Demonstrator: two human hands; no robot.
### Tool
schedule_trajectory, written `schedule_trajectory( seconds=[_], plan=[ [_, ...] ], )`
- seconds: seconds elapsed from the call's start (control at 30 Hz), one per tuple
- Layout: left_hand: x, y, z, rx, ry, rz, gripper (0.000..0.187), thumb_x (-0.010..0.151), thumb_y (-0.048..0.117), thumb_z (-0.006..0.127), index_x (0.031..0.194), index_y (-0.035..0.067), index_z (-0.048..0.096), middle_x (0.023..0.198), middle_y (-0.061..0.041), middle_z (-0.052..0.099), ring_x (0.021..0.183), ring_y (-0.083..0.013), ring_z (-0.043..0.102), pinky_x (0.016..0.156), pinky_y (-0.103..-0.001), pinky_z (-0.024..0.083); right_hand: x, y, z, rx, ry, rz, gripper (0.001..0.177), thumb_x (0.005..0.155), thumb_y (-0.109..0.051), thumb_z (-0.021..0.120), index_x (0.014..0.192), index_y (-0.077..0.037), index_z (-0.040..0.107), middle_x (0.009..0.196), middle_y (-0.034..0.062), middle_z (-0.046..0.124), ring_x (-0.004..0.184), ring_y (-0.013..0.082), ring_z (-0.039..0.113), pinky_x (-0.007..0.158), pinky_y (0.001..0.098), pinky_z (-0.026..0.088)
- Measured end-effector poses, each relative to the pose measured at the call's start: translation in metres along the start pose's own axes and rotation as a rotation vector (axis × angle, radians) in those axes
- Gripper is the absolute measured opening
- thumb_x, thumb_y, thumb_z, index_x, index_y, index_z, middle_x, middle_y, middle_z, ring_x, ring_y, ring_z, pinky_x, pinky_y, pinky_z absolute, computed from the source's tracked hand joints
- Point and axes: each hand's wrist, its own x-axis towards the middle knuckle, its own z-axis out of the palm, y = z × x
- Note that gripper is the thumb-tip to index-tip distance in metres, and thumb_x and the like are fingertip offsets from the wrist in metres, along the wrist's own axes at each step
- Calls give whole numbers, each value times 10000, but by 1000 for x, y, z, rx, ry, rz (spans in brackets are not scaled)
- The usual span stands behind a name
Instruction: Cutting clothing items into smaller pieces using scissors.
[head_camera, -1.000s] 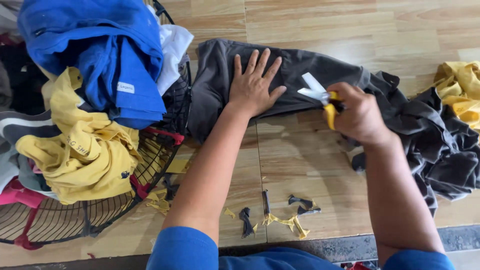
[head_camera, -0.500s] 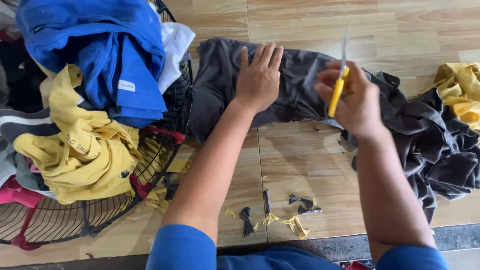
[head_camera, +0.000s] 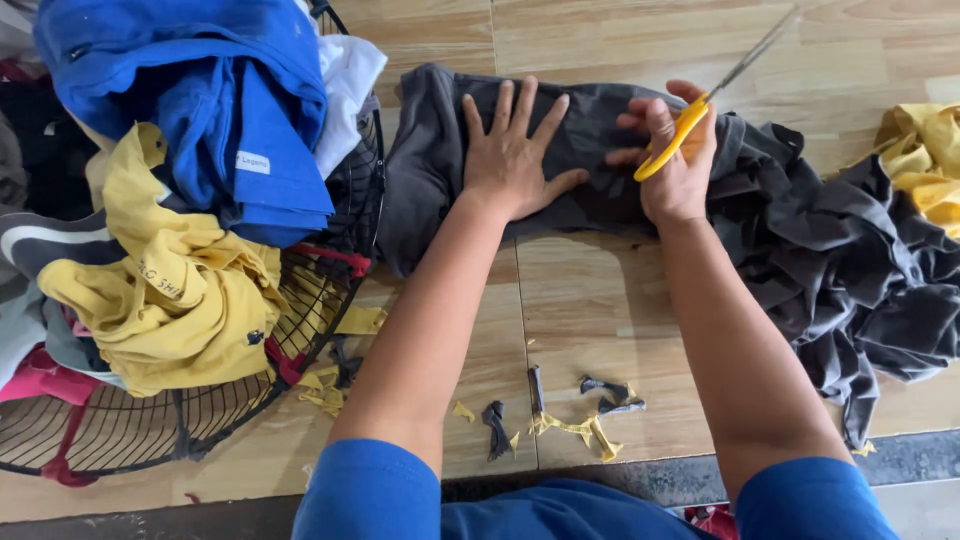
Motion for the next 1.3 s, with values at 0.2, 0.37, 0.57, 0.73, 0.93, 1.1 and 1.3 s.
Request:
schedule_trajectory(
  seconds=[0.2, 0.37, 0.57, 0.73, 0.93, 1.1, 1.3],
  plan=[
    [-75, 29, -34, -1420, 601, -239, 326, 992, 282, 603, 1162, 18, 691, 1114, -116, 743, 1023, -197, 716, 898, -304, 563, -41, -58, 23, -191, -155, 79, 791, 953, -383, 720, 1548, -10, 357, 1109, 156, 695, 905, 222, 730, 574, 239, 569],
    [-135, 50, 7, -2579, 175, -716, 208, 959, 142, 652, 1125, 17, 673, 1015, -141, 695, 935, -267, 684, 833, -417, 576, -53, -57, 42, 51, -238, 298, 676, 976, -407, 632, 1493, -49, 385, 1156, 232, 673, 998, 291, 744, 747, 397, 661],
    [-146, 68, 36, -2797, 17, -957, 238, 934, 94, 709, 1151, 14, 653, 1080, -147, 711, 1071, -333, 709, 955, -526, 607, -68, -63, 8, -898, -505, 65, 579, 708, -174, 934, 1224, -126, 674, 991, 123, 754, 986, 281, 740, 844, 387, 592],
    [-138, 104, 42, -2792, -147, -874, 281, 954, 207, 724, 1174, 53, 641, 1076, -155, 721, 1043, -316, 696, 926, -484, 599, -77, -46, -23, -1196, -436, -130, 565, 684, -264, 919, 1202, -228, 698, 948, 76, 766, 939, 332, 722, 868, 436, 568],
    [-115, 124, 3, -2781, -76, -829, 598, 932, 416, 770, 1326, 96, 454, 1176, -55, 586, 1139, -219, 571, 994, -421, 519, -78, -41, -31, -1123, -406, -173, 531, 708, -154, 900, 1206, -228, 730, 872, 55, 756, 890, 272, 734, 852, 371, 574],
    [-95, 125, 2, -2674, 158, -920, 543, 909, 378, 775, 1202, 195, 356, 1413, -99, 400, 1290, -279, 418, 1156, -588, 361, -70, -39, -46, -665, -345, 13, 475, 808, 78, 757, 1258, -40, 665, 960, 119, 737, 875, 164, 690, 856, 311, 562],
    [-77, 108, 15, -2400, 194, -1134, 475, 815, 402, 873, 854, 101, 508, 727, -26, 547, 604, -172, 535, 556, -392, 614, -65, -45, -47, -570, -337, 67, 478, 813, 107, 749, 1265, 0, 636, 965, 119, 727, 887, 143, 692, 858, 296, 564]
  ],
)
